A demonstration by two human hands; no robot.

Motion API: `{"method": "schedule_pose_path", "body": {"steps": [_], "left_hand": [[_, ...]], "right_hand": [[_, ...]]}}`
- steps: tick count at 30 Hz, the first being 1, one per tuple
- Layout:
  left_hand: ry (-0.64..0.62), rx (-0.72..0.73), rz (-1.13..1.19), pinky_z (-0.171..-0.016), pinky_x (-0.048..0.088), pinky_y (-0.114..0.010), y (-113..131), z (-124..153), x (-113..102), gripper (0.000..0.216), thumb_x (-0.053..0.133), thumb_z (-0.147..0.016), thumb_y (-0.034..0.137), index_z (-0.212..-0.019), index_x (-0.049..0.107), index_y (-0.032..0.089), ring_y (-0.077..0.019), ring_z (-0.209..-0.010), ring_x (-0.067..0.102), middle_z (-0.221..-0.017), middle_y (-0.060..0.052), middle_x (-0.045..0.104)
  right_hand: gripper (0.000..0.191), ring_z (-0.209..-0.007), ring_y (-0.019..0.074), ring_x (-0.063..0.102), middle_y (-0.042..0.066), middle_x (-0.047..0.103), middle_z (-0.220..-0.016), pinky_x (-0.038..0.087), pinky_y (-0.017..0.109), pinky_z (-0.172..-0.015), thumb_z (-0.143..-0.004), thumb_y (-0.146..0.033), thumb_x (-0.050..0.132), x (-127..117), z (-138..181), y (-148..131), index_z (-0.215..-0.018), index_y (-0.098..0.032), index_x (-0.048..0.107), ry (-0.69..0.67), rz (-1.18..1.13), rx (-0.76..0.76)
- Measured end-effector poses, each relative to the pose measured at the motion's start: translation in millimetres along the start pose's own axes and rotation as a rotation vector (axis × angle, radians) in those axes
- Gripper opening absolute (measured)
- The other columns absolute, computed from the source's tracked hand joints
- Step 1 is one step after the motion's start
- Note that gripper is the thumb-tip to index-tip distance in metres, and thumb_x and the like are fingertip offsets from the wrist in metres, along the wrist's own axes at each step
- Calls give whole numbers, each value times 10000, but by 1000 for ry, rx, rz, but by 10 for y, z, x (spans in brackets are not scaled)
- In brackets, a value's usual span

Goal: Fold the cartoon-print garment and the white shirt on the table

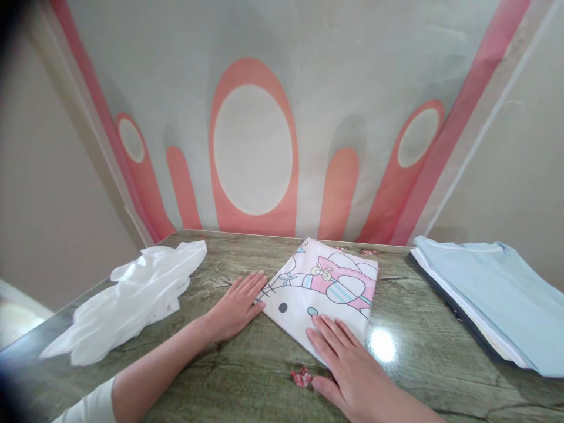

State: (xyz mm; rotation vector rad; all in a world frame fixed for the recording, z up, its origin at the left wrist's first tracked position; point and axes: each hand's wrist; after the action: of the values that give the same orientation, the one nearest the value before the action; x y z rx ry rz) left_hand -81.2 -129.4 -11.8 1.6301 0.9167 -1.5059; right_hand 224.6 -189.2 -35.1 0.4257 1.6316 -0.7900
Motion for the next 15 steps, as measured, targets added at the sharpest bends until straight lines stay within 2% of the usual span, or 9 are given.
{"method": "schedule_pose_path", "body": {"steps": [4,8,11,13,15], "left_hand": [[-70,237,57,-1102,96,-447,190,70,-87,546,282,-936,511,-1417,234,258,-238,-1373,83,-1489,-38,193],[-116,252,106,-1093,118,-480,429,219,-173,621,297,-907,575,-1421,232,232,-272,-1363,129,-1487,-93,179],[-119,260,135,-1092,141,-479,634,366,-159,668,290,-895,602,-1427,220,204,-284,-1360,136,-1483,-120,176],[-129,321,141,-1085,183,-470,787,445,-74,691,310,-887,607,-1423,235,177,-302,-1352,159,-1475,-146,184],[-133,417,131,-1075,230,-444,931,489,51,588,314,-927,517,-1402,290,173,-299,-1334,226,-1460,-157,222]], "right_hand": [[629,-1349,286,188,59,150,-1481,215,490,-1088,-885,-505,408,-76,9,-12,-1428,-263,203,-9,-1,-28],[632,-1350,281,177,39,152,-1479,204,507,-1088,-875,-510,427,-198,98,78,-1422,-292,197,-87,-11,-64],[618,-1350,263,177,-10,168,-1479,160,507,-1103,-874,-490,444,-280,227,294,-1413,-341,184,-126,-42,-88],[617,-1347,259,188,-26,200,-1473,144,500,-1110,-864,-488,461,-327,323,511,-1407,-349,202,-113,-42,-66],[624,-1343,268,196,-30,222,-1466,124,508,-1114,-849,-500,475,-371,418,772,-1401,-349,225,-95,-11,-20]]}}
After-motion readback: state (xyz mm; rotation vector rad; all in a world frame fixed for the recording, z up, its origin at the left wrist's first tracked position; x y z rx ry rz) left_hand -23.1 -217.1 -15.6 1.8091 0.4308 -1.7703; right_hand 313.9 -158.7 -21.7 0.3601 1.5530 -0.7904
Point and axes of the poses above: each hand's wrist, its own z-axis away from the middle knuckle, its own x-axis out of the palm, y = z × x
